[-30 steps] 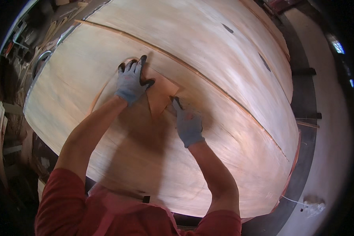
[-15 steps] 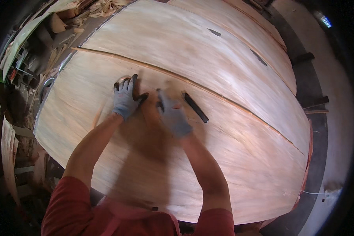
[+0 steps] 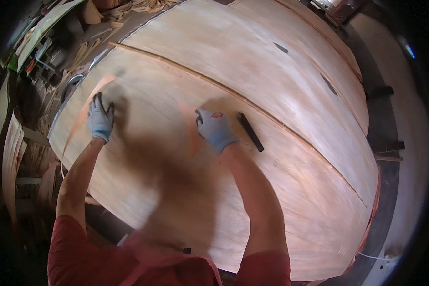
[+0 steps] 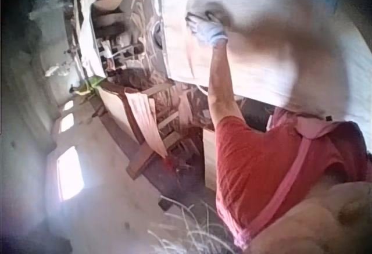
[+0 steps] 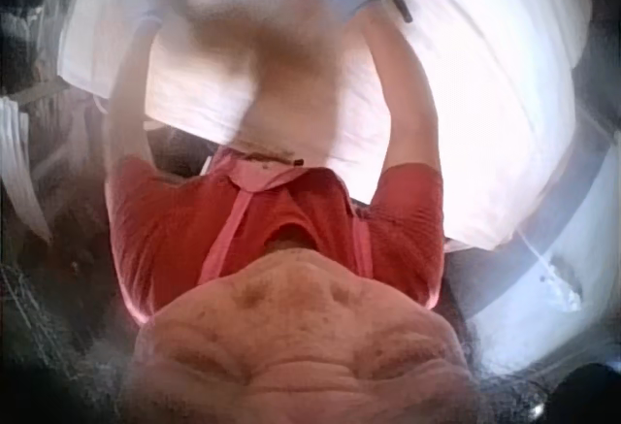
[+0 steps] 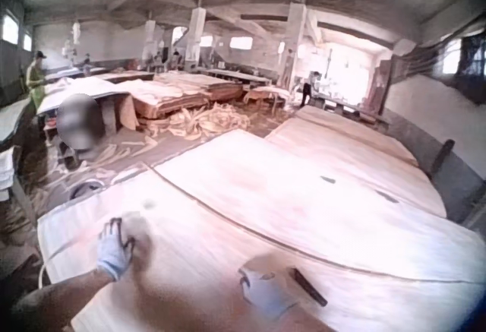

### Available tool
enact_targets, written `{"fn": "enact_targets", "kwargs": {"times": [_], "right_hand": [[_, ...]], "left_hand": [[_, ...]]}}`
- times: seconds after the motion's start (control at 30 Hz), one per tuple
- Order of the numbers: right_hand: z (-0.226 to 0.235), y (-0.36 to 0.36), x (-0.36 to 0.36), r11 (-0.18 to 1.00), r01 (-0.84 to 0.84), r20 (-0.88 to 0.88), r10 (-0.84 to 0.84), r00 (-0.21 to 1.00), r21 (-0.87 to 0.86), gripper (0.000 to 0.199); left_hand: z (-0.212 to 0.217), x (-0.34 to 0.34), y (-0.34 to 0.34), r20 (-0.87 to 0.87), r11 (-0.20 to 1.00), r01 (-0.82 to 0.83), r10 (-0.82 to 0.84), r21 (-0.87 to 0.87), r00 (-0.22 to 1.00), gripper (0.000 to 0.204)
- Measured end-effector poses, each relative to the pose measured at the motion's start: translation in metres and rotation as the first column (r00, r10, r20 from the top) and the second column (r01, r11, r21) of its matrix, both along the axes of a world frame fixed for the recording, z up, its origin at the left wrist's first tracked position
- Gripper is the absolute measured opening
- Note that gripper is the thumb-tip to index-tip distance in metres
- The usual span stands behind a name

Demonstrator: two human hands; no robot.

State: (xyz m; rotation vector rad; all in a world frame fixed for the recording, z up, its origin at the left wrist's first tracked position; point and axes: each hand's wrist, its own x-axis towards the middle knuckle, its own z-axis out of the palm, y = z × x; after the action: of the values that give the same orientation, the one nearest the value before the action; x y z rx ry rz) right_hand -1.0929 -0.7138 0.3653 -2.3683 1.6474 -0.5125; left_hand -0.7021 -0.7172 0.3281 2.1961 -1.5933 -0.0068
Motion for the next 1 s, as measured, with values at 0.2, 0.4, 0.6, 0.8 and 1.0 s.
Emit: {"fn": "enact_targets", "kwargs": {"times": [0.2, 0.4, 0.6, 0.8, 1.0], "right_hand": [[-0.006, -0.009, -0.013, 0.999, -0.054, -0.064, 0.054, 0.996, 0.0, 0.022], [0.006, -0.019, -0.002, 0.993, -0.071, -0.258, 0.094, 0.962, 0.098, 0.022], [0.012, -0.027, 0.008, 0.985, 0.027, -0.272, 0.02, 0.962, 0.168, 0.024], [-0.006, -0.024, 0.025, 0.997, -0.074, -0.247, 0.07, 0.966, -0.007, 0.023], [-0.042, -0.023, 0.003, 0.913, -0.318, -0.428, 0.189, 0.884, -0.255, 0.019]], "left_hand": [[0.017, -0.183, 0.065, 0.25, 0.569, 0.812, -0.774, -0.127, 0.581, 0.059], [-0.005, -0.218, 0.06, 0.257, 0.442, 0.893, -0.856, -0.091, 0.449, 0.03], [0.039, -0.144, 0.106, 0.335, 0.473, 0.86, -0.792, -0.189, 0.51, 0.019], [0.064, 0.038, 0.212, 0.328, 0.868, 0.482, -0.424, -0.117, 0.844, 0.022], [0.009, 0.149, 0.375, 0.267, 0.701, -0.299, 0.158, 0.648, 0.951, 0.072]]}}
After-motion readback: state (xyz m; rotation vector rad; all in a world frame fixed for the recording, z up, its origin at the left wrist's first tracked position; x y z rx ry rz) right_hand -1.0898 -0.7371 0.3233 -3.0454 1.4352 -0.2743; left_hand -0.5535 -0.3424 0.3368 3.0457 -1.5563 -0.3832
